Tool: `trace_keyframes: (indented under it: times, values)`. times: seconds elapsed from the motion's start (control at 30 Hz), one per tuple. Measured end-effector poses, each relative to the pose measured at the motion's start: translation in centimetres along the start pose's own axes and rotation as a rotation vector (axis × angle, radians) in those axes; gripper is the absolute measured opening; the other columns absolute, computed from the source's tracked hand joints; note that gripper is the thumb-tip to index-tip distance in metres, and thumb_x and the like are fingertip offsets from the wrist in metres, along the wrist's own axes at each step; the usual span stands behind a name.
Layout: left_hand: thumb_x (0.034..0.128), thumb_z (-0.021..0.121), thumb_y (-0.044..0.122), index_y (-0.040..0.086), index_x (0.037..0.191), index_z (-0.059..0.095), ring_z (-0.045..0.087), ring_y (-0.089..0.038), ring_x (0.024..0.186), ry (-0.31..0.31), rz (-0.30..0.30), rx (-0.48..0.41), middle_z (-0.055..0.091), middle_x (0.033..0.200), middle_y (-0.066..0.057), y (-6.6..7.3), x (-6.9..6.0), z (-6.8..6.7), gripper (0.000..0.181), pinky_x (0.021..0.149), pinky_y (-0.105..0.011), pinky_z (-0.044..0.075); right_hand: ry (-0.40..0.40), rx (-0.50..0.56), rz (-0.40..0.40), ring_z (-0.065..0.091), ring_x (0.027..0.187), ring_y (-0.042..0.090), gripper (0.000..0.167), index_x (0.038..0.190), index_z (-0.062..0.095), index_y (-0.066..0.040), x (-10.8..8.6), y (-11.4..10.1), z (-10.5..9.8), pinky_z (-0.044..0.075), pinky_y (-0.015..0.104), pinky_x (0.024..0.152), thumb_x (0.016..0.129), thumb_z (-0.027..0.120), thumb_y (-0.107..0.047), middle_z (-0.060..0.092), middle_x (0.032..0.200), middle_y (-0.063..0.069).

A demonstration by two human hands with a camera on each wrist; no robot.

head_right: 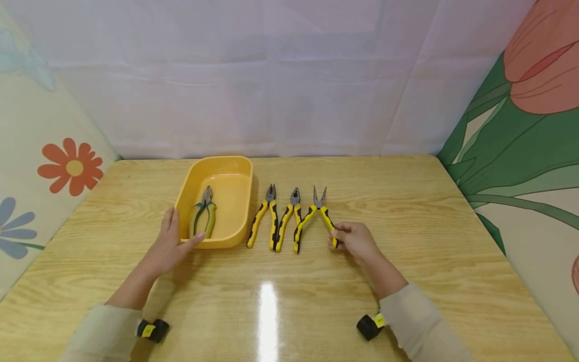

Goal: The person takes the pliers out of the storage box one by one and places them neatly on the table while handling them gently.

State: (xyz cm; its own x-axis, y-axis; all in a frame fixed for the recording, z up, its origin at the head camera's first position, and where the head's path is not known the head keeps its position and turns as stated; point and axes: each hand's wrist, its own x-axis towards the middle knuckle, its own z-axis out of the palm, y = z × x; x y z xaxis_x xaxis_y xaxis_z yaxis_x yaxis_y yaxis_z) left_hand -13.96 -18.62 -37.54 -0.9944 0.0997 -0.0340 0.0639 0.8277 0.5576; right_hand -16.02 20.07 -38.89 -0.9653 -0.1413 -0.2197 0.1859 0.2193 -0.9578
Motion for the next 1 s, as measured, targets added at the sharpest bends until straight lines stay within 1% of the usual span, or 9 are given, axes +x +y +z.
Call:
trace_keyframes:
  times: [0.13, 0.33, 0.47, 0.73, 1.0]
  values:
    - [0.0825, 0.042, 0.055, 0.0, 0.135, -0.013, 0.009, -0.043, 0.123, -0.001, -0.003, -0.001, -0.02, 0.139, -0.015, -0.1, 0.1, 0.0, 0.094, 0.093, -0.055, 0.019, 0.002, 0.016, -0.007, 0.06, 0.066, 0.015, 0.037, 0.116, 0.034, 0.024, 0.1, 0.0, -0.1, 0.049, 0.026, 0.062, 0.088, 0.042, 0.002, 0.06, 0.076, 0.014]
    - [0.0806, 0.04, 0.059, -0.001, 0.135, -0.012, 0.009, -0.042, 0.123, 0.006, -0.005, -0.007, -0.02, 0.139, -0.015, 0.0, 0.0, 0.0, 0.096, 0.094, -0.055, 0.018, -0.013, 0.028, -0.02, 0.059, 0.065, 0.012, 0.034, 0.113, 0.036, 0.026, 0.1, 0.4, -0.4, 0.049, 0.025, 0.061, 0.088, 0.041, 0.004, 0.059, 0.075, 0.013]
    - [0.0806, 0.041, 0.059, -0.001, 0.135, -0.011, 0.01, -0.043, 0.123, 0.015, -0.001, -0.007, -0.019, 0.14, -0.015, 0.0, 0.0, 0.0, 0.096, 0.093, -0.056, 0.019, -0.021, 0.03, -0.026, 0.059, 0.064, 0.012, 0.033, 0.112, 0.036, 0.027, 0.1, 0.7, -0.6, 0.049, 0.024, 0.06, 0.087, 0.041, 0.006, 0.059, 0.075, 0.013]
    - [0.0808, 0.04, 0.059, 0.0, 0.134, -0.014, 0.007, -0.041, 0.124, 0.0, -0.002, -0.012, -0.021, 0.139, -0.014, -0.1, 0.1, 0.0, 0.096, 0.094, -0.055, 0.017, -0.023, 0.018, -0.013, 0.059, 0.064, 0.012, 0.033, 0.112, 0.036, 0.027, 0.1, 0.7, -0.8, 0.049, 0.024, 0.06, 0.087, 0.042, 0.005, 0.059, 0.074, 0.012]
    - [0.0802, 0.04, 0.06, 0.0, 0.134, -0.015, 0.006, -0.041, 0.125, -0.007, -0.002, -0.016, -0.022, 0.139, -0.014, -0.2, 0.2, 0.1, 0.097, 0.094, -0.055, 0.018, -0.013, 0.018, 0.01, 0.059, 0.065, 0.012, 0.034, 0.113, 0.035, 0.026, 0.2, 1.0, -1.1, 0.049, 0.024, 0.061, 0.087, 0.042, 0.005, 0.059, 0.075, 0.011]
